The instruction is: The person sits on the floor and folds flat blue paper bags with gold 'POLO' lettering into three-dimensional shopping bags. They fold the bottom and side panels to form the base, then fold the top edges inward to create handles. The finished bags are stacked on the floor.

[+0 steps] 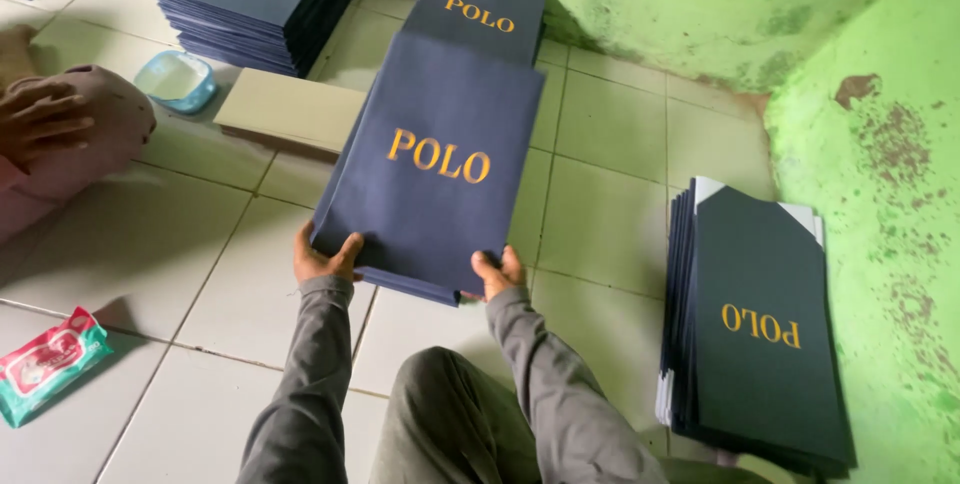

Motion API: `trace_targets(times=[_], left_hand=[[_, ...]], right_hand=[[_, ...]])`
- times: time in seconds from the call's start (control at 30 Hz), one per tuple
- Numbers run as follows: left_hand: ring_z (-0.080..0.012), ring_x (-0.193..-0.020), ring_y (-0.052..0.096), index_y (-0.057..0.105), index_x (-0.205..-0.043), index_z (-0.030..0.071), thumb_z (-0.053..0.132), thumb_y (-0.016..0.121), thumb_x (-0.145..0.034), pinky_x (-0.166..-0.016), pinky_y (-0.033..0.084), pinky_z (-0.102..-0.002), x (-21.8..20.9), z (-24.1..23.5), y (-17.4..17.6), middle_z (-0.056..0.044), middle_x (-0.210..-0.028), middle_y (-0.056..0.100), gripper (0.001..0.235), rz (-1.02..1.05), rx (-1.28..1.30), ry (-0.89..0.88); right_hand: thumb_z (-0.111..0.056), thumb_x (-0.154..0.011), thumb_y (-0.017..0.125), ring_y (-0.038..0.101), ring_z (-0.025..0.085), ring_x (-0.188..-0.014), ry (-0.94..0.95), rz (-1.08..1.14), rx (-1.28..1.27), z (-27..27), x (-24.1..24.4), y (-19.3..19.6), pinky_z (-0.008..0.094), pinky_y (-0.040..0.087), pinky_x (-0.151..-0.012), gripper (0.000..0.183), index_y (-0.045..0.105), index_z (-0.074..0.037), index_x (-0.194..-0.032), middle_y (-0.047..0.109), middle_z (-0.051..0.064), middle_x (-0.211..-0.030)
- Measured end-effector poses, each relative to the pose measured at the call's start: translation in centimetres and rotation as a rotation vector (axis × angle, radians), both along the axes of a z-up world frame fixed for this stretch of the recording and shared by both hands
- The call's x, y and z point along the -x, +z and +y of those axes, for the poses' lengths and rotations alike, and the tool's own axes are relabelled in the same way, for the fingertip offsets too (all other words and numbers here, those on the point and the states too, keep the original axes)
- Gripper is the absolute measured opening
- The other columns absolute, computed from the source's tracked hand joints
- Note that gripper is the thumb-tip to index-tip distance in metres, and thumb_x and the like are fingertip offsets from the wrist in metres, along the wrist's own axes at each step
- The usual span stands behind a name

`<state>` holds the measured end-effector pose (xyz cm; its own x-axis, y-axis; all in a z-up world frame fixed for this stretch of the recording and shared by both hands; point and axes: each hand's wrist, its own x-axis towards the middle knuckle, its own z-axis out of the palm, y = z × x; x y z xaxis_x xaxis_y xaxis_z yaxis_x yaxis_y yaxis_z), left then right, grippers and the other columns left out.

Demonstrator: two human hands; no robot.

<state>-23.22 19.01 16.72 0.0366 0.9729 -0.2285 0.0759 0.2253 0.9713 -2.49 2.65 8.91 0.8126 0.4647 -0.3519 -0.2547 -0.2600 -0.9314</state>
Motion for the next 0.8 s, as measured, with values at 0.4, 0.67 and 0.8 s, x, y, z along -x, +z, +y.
trace_targets(times=[0.4, 0.67, 0.8], left_hand=[[-0.0418, -0.117, 0.064, 0.057, -0.148, 0.03, 0.054, 0.087, -0.076, -0.099, 0.056, -0.052, 2.3, 8.2, -18.1, -0.019, -0.134, 0.063, 0.082, 0.568, -0.054, 0.012], [-0.0457, -0.128, 0.052, 0.054, -0.15, 0.024, 0.051, 0.073, -0.085, -0.105, 0.047, -0.061, 1.5, 10.4, -16.7, -0.016, -0.141, 0.049, 0.072, 0.752, -0.199, -0.148], [-0.0438, -0.118, 0.063, 0.05, -0.151, 0.031, 0.06, 0.071, -0.083, -0.105, 0.05, -0.052, 2.2, 13.3, -23.2, -0.015, -0.134, 0.06, 0.077, 0.807, -0.252, -0.22]], right_hand=[[-0.043, -0.079, 0.082, 0.07, 0.039, -0.107, 0.193, -0.293, 0.312, 3.1, -0.9, -6.2, 0.046, 0.07, -0.065, 0.084, 0.048, -0.021, -0.153, 0.067, 0.02, -0.121], [-0.061, -0.086, 0.066, 0.052, 0.042, -0.136, 0.465, -0.594, 0.576, 3.8, 0.1, -0.9, 0.053, 0.05, -0.109, 0.098, 0.024, -0.019, -0.164, 0.043, 0.021, -0.153], [-0.058, -0.094, 0.056, 0.047, 0.046, -0.14, 0.599, -0.533, 0.527, 2.8, 0.4, -1.1, 0.056, 0.044, -0.114, 0.097, 0.007, -0.015, -0.166, 0.038, 0.027, -0.159]])
